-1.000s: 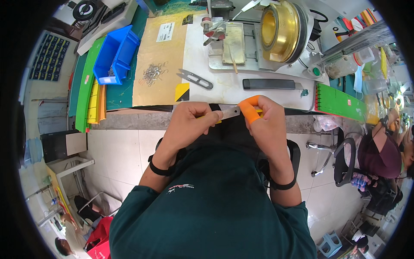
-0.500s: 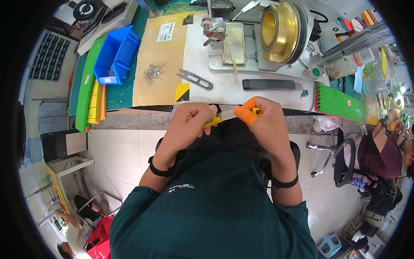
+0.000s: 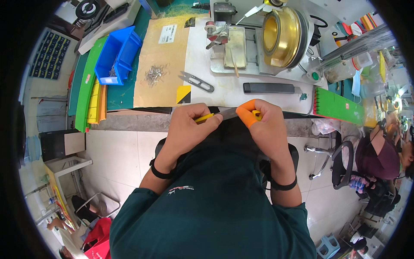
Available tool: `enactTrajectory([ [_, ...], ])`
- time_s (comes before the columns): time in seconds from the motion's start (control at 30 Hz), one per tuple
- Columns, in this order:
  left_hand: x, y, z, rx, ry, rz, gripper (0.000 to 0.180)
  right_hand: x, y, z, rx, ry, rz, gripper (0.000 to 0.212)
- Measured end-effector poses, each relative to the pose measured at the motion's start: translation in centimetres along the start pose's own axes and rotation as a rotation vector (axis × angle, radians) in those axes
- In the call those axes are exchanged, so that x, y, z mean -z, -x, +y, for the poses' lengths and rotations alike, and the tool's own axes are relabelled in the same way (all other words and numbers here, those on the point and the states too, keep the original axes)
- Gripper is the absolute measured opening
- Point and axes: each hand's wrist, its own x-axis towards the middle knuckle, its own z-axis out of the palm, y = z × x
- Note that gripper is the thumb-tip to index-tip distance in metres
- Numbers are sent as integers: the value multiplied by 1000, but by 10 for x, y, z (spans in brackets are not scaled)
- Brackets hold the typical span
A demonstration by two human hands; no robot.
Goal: Assembling small electronic or mechanical components using tools and glue at a workstation.
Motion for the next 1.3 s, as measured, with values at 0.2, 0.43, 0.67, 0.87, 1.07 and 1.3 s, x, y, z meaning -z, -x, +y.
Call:
enactTrajectory([
  [0.2, -2, 4, 6, -136, -165, 231, 38, -16, 12, -7, 268, 199, 235, 19],
  [0.43, -2, 7, 6, -256, -226, 356, 38, -22, 18, -10, 358, 228, 268, 22],
  [0.67, -4, 10, 7, -306, -229, 405, 35, -28, 20, -10, 441, 222, 333, 20],
  [0.87, 0, 9, 6, -291, -96, 315, 34, -7, 4, -14, 237, 25, 164, 20],
  [1.07, 1, 9, 4, -261, 4, 231, 33, 2, -4, -6, 291, 15, 3, 19],
  [1.3, 0, 9, 8, -243, 55, 176, 35, 8, -4, -8, 306, -35, -98, 14],
])
